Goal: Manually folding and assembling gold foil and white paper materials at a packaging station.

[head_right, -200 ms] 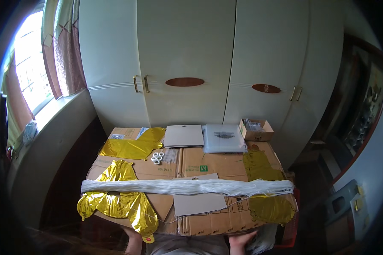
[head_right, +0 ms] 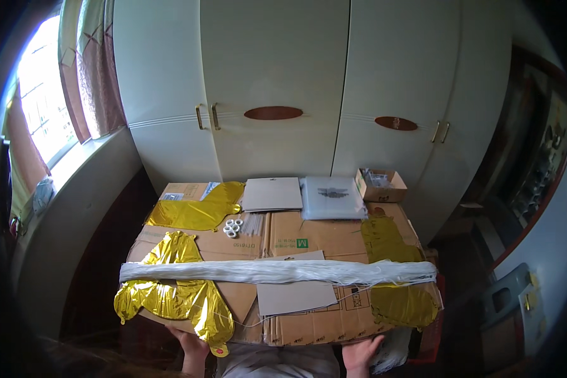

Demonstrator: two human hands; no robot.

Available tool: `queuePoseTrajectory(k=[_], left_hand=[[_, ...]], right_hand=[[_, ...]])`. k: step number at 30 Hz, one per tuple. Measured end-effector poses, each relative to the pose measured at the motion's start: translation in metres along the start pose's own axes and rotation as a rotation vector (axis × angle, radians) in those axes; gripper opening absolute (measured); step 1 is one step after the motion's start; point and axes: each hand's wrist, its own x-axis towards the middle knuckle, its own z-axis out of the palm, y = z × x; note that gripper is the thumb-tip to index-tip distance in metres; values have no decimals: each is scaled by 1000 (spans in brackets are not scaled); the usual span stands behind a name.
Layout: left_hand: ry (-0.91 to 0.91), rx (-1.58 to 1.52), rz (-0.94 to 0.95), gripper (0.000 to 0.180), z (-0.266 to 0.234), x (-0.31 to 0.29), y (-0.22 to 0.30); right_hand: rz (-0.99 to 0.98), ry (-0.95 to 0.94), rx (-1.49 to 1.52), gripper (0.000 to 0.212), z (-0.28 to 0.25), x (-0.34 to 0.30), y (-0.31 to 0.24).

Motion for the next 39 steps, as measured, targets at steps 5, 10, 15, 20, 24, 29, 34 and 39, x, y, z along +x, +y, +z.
queuePoseTrajectory(k=[5,10,15,20,24,29,34,39], left_hand=[[137,-31,12,80,-10,7,-5],[116,8,-19,81,-3,9,-4],[72,32,-23,80,6,7,-2],[26,155,-25,81,4,6,-2],[10,232,-19,87,-10,11,-2],[37,261,-30,89,-2,9,-1],[38,140,-139,83,-8,8,4],[-52,310,-677,77,-7,-10,34]], right_hand=[[45,126,-75,64,-31,17,15],[16,154,-71,58,-30,23,14],[12,173,-96,58,-27,22,14],[-7,224,-145,59,-35,22,15],[18,286,-115,62,-29,25,17],[-33,291,-129,63,-28,29,22],[-11,299,-179,67,-35,29,20],[605,163,-179,64,-23,-2,-3]])
